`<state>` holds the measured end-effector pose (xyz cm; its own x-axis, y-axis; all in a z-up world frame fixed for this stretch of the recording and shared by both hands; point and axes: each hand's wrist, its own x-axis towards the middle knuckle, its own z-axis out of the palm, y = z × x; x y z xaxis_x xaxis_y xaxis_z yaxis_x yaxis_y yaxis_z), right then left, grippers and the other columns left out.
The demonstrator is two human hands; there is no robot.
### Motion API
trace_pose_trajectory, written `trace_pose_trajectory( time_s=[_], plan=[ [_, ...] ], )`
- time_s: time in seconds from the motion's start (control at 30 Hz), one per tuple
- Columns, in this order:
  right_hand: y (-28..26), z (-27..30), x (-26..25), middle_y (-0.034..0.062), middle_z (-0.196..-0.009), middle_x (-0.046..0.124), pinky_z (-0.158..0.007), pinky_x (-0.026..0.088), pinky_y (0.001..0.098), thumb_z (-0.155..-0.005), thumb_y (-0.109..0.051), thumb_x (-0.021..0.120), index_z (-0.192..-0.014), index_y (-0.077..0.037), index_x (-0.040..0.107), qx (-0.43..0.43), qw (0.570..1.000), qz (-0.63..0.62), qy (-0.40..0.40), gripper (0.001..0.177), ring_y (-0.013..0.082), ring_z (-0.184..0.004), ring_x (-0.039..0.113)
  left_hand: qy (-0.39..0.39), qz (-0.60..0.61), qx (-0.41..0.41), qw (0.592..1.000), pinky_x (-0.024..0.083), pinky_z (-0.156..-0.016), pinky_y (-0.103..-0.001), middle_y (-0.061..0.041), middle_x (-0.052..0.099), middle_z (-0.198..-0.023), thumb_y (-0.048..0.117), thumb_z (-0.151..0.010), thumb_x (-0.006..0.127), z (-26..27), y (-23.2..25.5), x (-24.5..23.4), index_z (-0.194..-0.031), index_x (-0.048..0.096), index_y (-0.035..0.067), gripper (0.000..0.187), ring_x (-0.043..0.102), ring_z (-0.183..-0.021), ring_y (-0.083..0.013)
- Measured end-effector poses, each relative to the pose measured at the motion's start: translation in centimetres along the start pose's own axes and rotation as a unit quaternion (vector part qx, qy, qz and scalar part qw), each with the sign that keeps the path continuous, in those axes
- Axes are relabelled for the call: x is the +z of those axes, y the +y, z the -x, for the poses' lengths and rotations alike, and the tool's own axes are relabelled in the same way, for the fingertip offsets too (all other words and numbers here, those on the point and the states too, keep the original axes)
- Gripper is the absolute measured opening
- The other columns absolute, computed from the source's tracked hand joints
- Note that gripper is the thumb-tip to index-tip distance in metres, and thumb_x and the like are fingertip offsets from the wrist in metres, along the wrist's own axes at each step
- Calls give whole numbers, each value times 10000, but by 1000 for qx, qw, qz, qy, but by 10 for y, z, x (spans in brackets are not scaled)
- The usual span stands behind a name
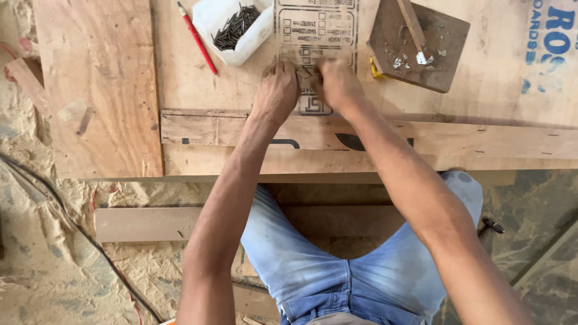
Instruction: The person applies white adhesive to a wooden board using a wooden spreader and their fingers, spreading the glue across the surface of the wood.
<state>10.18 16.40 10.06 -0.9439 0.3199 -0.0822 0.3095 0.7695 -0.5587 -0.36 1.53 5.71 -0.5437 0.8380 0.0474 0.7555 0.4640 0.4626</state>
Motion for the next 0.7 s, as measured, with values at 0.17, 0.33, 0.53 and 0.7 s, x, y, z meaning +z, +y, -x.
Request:
trace_pose_trajectory(
  time_s=[0.17,0.33,0.53,0.7],
  plan=[
    [-3,23,13,273,-975,713,-836,548,532,-941,-48,659,-1091,19,651,20,998,64,-9,165,457,-910,694,206,137,19,969,633,-591,-304,-152,711,-967,161,-1164,539,-18,-12,-55,-1178,586,18,152,716,-738,-230],
    [0,12,12,266,-1090,688,-884,542,512,-956,-99,654,-1083,5,656,15,999,20,33,164,447,-993,675,288,58,13,956,645,-611,-359,-168,738,-908,162,-1092,626,-46,-51,-101,-1175,684,18,176,746,-775,-268],
    [7,-23,42,215,-1129,700,-904,571,469,-1018,-121,621,-1076,-23,659,-25,993,102,46,120,381,-1064,696,196,20,-44,979,658,-604,-319,-170,767,-936,99,-1063,638,-58,-81,-89,-1043,740,19,131,761,-743,-217],
    [-2,-33,51,248,-1071,706,-834,595,476,-958,-20,582,-1139,6,620,-26,985,166,45,187,397,-1015,708,189,1,-25,982,623,-631,-348,-117,786,-881,173,-1023,669,-53,-85,-84,-998,769,53,158,744,-693,-199]
  ],
)
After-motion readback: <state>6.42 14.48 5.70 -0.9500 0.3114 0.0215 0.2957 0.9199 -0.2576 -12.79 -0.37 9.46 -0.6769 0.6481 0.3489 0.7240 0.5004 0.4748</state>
